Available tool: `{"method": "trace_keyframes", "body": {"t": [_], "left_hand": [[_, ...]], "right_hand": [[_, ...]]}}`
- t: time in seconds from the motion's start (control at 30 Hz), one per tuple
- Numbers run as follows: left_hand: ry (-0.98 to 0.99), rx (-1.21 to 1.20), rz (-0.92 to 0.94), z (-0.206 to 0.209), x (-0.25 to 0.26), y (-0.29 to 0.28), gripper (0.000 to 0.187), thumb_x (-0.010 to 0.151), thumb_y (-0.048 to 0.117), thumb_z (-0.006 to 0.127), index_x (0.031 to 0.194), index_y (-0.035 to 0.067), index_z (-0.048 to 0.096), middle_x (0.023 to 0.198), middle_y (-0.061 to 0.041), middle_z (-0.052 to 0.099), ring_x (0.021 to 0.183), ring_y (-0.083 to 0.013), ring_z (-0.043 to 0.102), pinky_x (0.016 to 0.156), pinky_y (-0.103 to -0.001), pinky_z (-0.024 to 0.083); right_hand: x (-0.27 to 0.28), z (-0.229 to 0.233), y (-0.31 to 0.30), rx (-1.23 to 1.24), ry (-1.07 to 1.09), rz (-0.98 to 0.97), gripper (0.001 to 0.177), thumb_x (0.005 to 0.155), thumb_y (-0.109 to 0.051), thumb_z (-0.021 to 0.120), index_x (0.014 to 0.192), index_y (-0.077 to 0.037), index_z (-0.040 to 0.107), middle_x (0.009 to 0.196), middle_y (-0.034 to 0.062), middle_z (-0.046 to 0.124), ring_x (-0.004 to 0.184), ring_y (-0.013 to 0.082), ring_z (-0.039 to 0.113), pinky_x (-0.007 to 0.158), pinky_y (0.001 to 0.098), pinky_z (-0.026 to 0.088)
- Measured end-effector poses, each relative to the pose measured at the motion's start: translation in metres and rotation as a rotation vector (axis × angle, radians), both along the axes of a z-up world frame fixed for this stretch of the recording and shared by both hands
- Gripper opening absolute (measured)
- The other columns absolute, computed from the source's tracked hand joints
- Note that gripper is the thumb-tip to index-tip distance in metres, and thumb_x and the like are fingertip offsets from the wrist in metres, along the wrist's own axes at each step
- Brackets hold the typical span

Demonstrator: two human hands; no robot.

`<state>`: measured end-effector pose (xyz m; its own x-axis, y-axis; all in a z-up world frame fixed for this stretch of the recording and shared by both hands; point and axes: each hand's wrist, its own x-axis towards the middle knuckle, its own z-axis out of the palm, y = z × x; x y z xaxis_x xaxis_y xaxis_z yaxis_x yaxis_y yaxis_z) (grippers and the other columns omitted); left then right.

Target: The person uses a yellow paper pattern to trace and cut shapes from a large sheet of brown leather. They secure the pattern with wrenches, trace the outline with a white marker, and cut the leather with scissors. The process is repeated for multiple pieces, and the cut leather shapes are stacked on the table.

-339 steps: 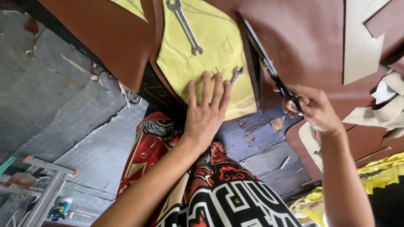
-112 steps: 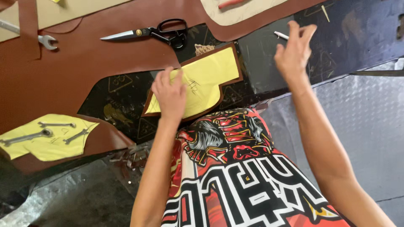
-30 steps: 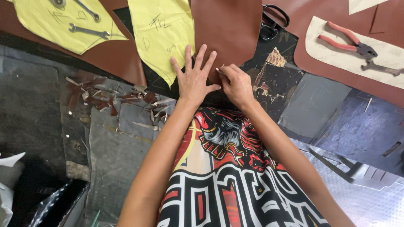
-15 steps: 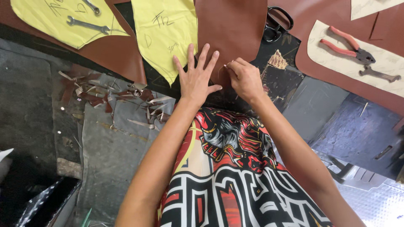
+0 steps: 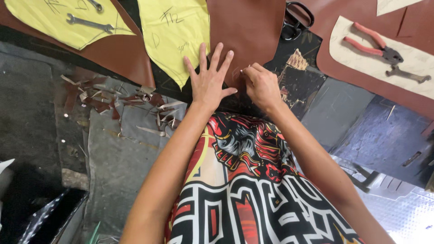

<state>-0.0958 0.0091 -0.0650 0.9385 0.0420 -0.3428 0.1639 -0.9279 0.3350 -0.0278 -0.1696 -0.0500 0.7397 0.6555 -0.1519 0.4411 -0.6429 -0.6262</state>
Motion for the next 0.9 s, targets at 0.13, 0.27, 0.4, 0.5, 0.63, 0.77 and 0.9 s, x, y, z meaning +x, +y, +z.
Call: {"method": "trace_keyframes", "body": {"t": [0.13,0.27,0.4,0.5,0.63,0.77,0.9], "left_hand": [[-0.003,0.013,-0.004,0.001,0.004,0.0,0.115,0.067,0.061,0.085,0.161,0.031,0.028,0.169,-0.002,0.016,0.155,-0.0414,0.008,0.112,-0.083,0.011],[0.066,-0.007,-0.011,0.002,0.002,-0.001,0.122,0.063,0.063,0.086,0.163,0.03,0.024,0.17,-0.003,0.012,0.155,-0.0426,0.006,0.112,-0.083,0.011],[0.027,0.023,-0.018,0.001,0.003,-0.001,0.126,0.061,0.065,0.086,0.163,0.029,0.022,0.17,-0.004,0.011,0.155,-0.0439,0.005,0.111,-0.084,0.011],[0.02,0.055,-0.026,0.0,0.0,-0.002,0.127,0.061,0.065,0.087,0.164,0.029,0.022,0.17,-0.005,0.01,0.155,-0.0444,0.005,0.11,-0.085,0.011],[0.047,0.04,-0.042,0.001,-0.004,-0.004,0.13,0.06,0.065,0.087,0.165,0.028,0.02,0.171,-0.006,0.01,0.155,-0.0452,0.005,0.111,-0.085,0.011],[0.08,0.053,-0.053,0.003,0.003,-0.001,0.131,0.059,0.065,0.087,0.164,0.028,0.019,0.171,-0.006,0.009,0.155,-0.0445,0.005,0.11,-0.085,0.01],[0.058,0.066,-0.062,0.002,0.003,-0.002,0.131,0.059,0.065,0.087,0.165,0.027,0.019,0.171,-0.006,0.009,0.155,-0.0457,0.005,0.11,-0.085,0.011]], "right_hand": [[0.013,0.008,-0.011,-0.046,-0.054,0.028,0.007,0.089,-0.004,0.067,0.096,-0.003,0.069,0.093,0.0143,0.066,0.088,0.0365,0.067,0.074,0.0458,0.053],[0.014,0.01,-0.018,-0.016,-0.022,-0.033,0.007,0.095,-0.009,0.069,0.1,-0.003,0.07,0.093,0.0138,0.067,0.086,0.0358,0.068,0.075,0.045,0.054],[-0.025,0.007,-0.01,0.041,0.048,-0.035,0.008,0.096,-0.01,0.068,0.101,-0.003,0.069,0.093,0.0149,0.067,0.086,0.0376,0.067,0.074,0.0461,0.053],[-0.031,-0.004,-0.005,0.056,0.065,-0.067,0.007,0.1,-0.01,0.066,0.101,-0.003,0.068,0.095,0.0149,0.068,0.087,0.0379,0.067,0.073,0.0468,0.053],[-0.04,-0.007,-0.014,-0.001,0.077,0.051,0.005,0.096,-0.008,0.064,0.098,-0.003,0.066,0.094,0.0154,0.065,0.089,0.0385,0.067,0.077,0.048,0.054],[-0.036,0.004,-0.009,0.069,0.074,0.012,0.009,0.095,-0.009,0.064,0.101,-0.004,0.068,0.093,0.0149,0.066,0.084,0.0389,0.066,0.071,0.048,0.053],[-0.029,0.005,-0.002,0.06,0.068,-0.021,0.004,0.096,-0.007,0.064,0.097,-0.004,0.066,0.096,0.0147,0.067,0.085,0.0383,0.067,0.071,0.0471,0.053]]}}
